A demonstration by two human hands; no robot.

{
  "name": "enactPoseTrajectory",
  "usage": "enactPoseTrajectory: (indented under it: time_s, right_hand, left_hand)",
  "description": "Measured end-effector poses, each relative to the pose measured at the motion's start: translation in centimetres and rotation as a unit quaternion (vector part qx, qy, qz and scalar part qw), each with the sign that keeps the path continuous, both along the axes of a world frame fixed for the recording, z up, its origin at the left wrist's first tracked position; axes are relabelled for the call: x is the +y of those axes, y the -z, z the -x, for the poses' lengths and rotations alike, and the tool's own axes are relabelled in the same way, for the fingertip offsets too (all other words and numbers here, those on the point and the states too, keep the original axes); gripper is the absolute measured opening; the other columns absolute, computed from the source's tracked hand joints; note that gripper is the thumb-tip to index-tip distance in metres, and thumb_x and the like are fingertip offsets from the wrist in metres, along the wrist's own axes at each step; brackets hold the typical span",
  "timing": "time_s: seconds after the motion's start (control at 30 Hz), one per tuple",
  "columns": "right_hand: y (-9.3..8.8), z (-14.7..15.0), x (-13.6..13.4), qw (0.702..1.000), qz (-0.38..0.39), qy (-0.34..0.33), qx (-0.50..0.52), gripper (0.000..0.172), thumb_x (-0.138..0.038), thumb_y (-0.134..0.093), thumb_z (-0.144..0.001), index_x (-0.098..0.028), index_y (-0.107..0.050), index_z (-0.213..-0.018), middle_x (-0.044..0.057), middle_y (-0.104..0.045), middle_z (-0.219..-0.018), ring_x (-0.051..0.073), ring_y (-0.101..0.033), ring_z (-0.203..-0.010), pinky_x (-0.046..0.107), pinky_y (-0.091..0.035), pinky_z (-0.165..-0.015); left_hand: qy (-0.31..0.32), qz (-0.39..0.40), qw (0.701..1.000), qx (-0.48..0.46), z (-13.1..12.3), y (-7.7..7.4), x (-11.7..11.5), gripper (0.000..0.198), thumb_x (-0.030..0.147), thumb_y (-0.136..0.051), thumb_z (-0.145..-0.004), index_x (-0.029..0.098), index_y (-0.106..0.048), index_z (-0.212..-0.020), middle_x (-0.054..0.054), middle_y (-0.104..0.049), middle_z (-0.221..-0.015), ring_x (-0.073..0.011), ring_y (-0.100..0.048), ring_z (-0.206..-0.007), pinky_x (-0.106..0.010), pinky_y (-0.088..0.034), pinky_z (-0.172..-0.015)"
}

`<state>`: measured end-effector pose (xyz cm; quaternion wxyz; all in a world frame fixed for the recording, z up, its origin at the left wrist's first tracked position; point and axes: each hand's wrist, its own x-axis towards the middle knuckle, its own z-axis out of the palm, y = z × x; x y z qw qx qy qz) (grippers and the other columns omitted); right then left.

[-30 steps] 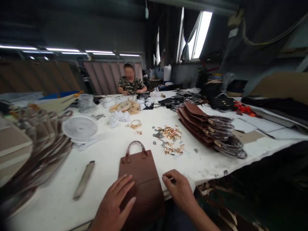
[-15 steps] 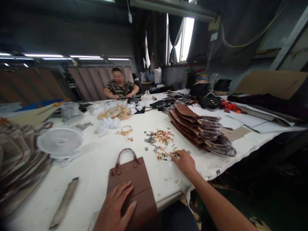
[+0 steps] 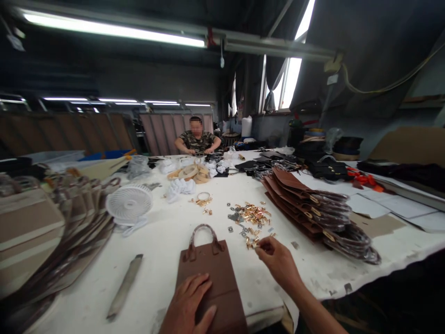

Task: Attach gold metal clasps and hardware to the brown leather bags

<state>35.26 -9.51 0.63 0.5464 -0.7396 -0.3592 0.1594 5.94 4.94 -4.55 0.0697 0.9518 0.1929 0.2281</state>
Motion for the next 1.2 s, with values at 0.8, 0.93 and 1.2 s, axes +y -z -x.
enactPoseTrajectory:
  time_s: [0.8, 0.93, 1.2]
  right_hand:
    - [2.7, 14.1, 10.6, 0.957, -0.132, -0.182, 0.186, 0.042, -0.059, -0.067, -0.095, -0.018, -0.069, -0.104, 0.005, -0.068, -0.086, 0.022, -0.064, -0.069, 0.031, -0.055, -0.061]
    - [2.9, 13.7, 10.4, 0.965, -0.107, -0.166, 0.17, 0.045, -0.062, -0.07, -0.092, -0.018, -0.072, -0.1, 0.005, -0.068, -0.085, 0.021, -0.063, -0.068, 0.029, -0.053, -0.059]
    - [3.8, 13.9, 10.7, 0.961, -0.087, -0.161, 0.209, 0.053, -0.065, -0.073, -0.089, -0.016, -0.065, -0.107, 0.004, -0.068, -0.071, 0.02, -0.063, -0.062, 0.027, -0.05, -0.057]
  left_hand:
    - [-0.28, 0.384, 0.875, -0.095, -2.1, -4.2, 8.5, 0.088, 0.021, -0.075, -0.075, 0.006, -0.037, -0.153, -0.018, -0.064, -0.129, -0.0303, -0.062, -0.116, -0.036, -0.047, -0.101]
    - [-0.243, 0.455, 0.848, -0.124, -1.7, -3.7, 9.1, 0.082, 0.021, -0.073, -0.08, 0.006, -0.038, -0.153, -0.013, -0.069, -0.118, -0.0212, -0.069, -0.095, -0.027, -0.053, -0.08]
    - [-0.217, 0.368, 0.896, -0.12, -2.0, -3.9, 8.8, 0.044, 0.003, -0.07, -0.07, 0.018, -0.066, -0.111, -0.004, -0.064, -0.107, -0.0174, -0.06, -0.093, -0.026, -0.047, -0.083]
